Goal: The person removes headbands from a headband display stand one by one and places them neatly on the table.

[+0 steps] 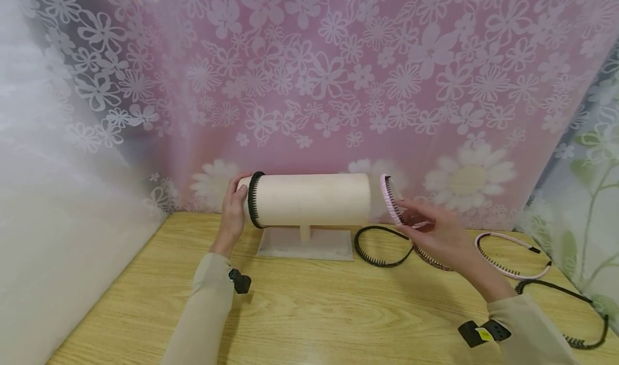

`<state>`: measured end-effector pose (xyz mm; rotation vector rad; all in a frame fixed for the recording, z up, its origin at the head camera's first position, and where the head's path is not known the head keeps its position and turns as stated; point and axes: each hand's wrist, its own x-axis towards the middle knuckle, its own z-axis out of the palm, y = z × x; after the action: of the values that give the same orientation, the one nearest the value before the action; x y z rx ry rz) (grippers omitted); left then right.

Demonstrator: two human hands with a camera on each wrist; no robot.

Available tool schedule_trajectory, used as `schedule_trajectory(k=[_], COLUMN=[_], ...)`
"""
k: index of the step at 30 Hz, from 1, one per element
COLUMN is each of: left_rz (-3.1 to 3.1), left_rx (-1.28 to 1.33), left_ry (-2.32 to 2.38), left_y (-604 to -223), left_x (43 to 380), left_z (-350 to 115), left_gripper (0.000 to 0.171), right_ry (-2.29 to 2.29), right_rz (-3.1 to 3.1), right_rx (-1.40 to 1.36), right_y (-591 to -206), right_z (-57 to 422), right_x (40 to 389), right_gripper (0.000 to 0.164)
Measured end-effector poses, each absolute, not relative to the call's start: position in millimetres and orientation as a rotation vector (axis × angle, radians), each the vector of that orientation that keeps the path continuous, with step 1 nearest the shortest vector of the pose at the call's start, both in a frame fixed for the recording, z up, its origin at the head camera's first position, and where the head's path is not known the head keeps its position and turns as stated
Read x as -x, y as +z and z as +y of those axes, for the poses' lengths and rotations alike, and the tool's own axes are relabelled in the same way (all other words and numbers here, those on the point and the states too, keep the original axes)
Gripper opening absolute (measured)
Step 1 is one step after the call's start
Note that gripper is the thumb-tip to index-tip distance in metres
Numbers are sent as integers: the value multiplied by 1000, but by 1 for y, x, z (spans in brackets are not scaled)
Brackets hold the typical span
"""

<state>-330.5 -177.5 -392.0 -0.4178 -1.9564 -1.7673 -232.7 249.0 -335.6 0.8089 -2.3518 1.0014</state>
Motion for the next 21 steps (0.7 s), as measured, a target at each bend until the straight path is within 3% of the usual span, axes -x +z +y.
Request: schedule_trajectory(k=[21], left_rz=[-1989], left_rx=[389], left_ry=[-1765], left_y=[-390], left_x=[329], left_z=[-177], left_gripper=[44], right_ry=[845], right_rz=[-2406], right_rx=[-771], right_y=[-353], right_z=[276], right_x=[205], right_gripper=[47])
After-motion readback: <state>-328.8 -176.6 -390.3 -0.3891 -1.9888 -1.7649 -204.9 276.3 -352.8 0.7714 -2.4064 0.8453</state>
